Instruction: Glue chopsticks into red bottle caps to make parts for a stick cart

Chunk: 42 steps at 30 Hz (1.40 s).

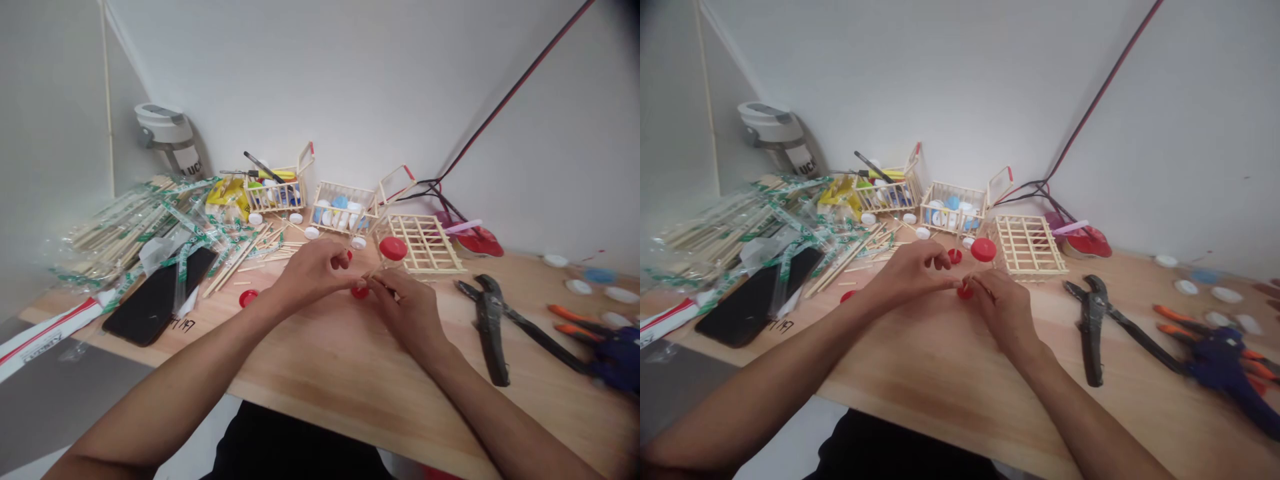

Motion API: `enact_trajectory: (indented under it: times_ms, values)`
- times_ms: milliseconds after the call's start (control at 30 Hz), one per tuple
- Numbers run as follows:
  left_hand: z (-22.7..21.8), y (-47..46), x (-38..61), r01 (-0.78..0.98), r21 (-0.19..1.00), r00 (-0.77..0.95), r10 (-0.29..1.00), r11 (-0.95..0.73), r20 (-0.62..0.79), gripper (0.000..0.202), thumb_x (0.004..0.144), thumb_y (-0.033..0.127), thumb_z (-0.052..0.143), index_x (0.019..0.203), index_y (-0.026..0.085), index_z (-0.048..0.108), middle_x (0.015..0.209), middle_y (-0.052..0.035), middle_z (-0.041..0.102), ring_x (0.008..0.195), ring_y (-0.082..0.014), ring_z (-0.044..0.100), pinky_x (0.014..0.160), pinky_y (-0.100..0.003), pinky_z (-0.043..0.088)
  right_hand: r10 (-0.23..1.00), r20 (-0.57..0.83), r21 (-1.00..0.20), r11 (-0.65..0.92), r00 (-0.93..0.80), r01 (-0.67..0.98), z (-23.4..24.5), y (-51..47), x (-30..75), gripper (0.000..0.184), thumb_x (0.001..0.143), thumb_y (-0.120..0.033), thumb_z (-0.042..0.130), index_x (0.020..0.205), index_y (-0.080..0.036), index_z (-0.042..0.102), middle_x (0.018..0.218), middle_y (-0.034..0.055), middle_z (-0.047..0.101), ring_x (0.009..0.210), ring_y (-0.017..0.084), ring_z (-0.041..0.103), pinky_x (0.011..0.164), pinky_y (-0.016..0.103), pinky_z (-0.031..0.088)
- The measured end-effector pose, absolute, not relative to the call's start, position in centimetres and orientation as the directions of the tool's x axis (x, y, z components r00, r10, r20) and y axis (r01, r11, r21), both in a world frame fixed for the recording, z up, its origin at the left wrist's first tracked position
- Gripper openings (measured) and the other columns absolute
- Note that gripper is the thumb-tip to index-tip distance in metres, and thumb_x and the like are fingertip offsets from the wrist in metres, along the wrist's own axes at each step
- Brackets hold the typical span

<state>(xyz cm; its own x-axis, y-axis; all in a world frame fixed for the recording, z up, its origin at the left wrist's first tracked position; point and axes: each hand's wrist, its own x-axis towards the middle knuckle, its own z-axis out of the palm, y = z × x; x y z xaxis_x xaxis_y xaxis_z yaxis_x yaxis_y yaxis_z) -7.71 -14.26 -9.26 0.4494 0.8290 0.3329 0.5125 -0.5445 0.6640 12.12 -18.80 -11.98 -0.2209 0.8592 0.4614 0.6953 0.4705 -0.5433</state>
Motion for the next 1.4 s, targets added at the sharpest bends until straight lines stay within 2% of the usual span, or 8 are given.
enact_trajectory:
  times_ms: [167, 300, 433, 800, 1000, 1400]
  values:
    - [-7.9, -14.8, -7.8, 0.494, 0.713, 0.300, 0.867, -0.498, 0.397, 0.046, 0.082, 0.052, 0.061, 0.054, 0.016, 0.056, 0.055, 0.0022, 0.053, 0.055, -0.0096, 0.045, 0.054, -0.026, 0.029, 0.845, 0.485, -0.539, 0.492, -0.226, 0.683, -12.1, -18.7, 12.0, 0.017, 0.092, -0.023, 0.054, 0.080, -0.023, 0.065, 0.081, -0.0009, 0.069, 0.077, 0.014, 0.060, 0.071, 0.027, 0.044]
    - [-7.2, -15.2, -8.0, 0.428, 0.782, 0.103, 0.884, -0.453, 0.455, 0.057, 0.094, 0.051, 0.041, 0.051, 0.016, 0.055, 0.050, 0.0013, 0.051, 0.052, -0.0096, 0.048, 0.056, -0.026, 0.033, 0.846, 0.482, -0.549, 0.493, -0.226, 0.675, -12.2, -18.7, 12.1, 0.016, 0.092, -0.023, 0.054, 0.082, -0.022, 0.066, 0.084, -0.0006, 0.069, 0.079, 0.014, 0.061, 0.073, 0.027, 0.045]
    - [-7.1, -15.2, -8.2, 0.405, 0.820, 0.006, 0.898, -0.405, 0.440, 0.061, 0.095, 0.052, 0.037, 0.049, 0.017, 0.055, 0.049, 0.0001, 0.052, 0.053, -0.0106, 0.049, 0.058, -0.027, 0.035, 0.860, 0.456, -0.550, 0.475, -0.229, 0.686, -12.2, -18.7, 12.2, 0.018, 0.093, -0.023, 0.053, 0.080, -0.022, 0.066, 0.081, -0.0006, 0.068, 0.077, 0.014, 0.060, 0.071, 0.027, 0.044]
    - [-7.8, -14.4, -8.4, 0.343, 0.860, -0.082, 0.900, -0.379, 0.429, 0.061, 0.095, 0.053, 0.035, 0.051, 0.017, 0.056, 0.052, -0.0011, 0.054, 0.055, -0.0116, 0.051, 0.059, -0.027, 0.037, 0.860, 0.456, -0.554, 0.474, -0.227, 0.685, -12.2, -18.7, 12.0, 0.019, 0.093, -0.023, 0.052, 0.079, -0.022, 0.064, 0.083, -0.0009, 0.069, 0.079, 0.014, 0.061, 0.073, 0.027, 0.045]
    - [-7.5, -14.3, -8.5, 0.276, 0.899, -0.127, 0.914, -0.341, 0.386, 0.064, 0.095, 0.056, 0.033, 0.049, 0.017, 0.055, 0.050, -0.0010, 0.052, 0.053, -0.0110, 0.049, 0.056, -0.026, 0.036, 0.863, 0.453, -0.560, 0.471, -0.224, 0.682, -12.2, -18.6, 12.1, 0.020, 0.093, -0.025, 0.051, 0.079, -0.023, 0.066, 0.084, -0.0001, 0.070, 0.081, 0.015, 0.062, 0.074, 0.029, 0.045]
    - [-7.4, -14.2, -8.6, 0.238, 0.915, -0.156, 0.917, -0.326, 0.367, 0.065, 0.093, 0.060, 0.034, 0.049, 0.018, 0.055, 0.049, -0.0013, 0.052, 0.051, -0.0111, 0.049, 0.054, -0.025, 0.038, 0.862, 0.455, -0.567, 0.475, -0.224, 0.673, -12.1, -18.7, 12.1, 0.020, 0.092, -0.024, 0.051, 0.078, -0.023, 0.064, 0.084, 0.0014, 0.070, 0.080, 0.016, 0.063, 0.074, 0.030, 0.046]
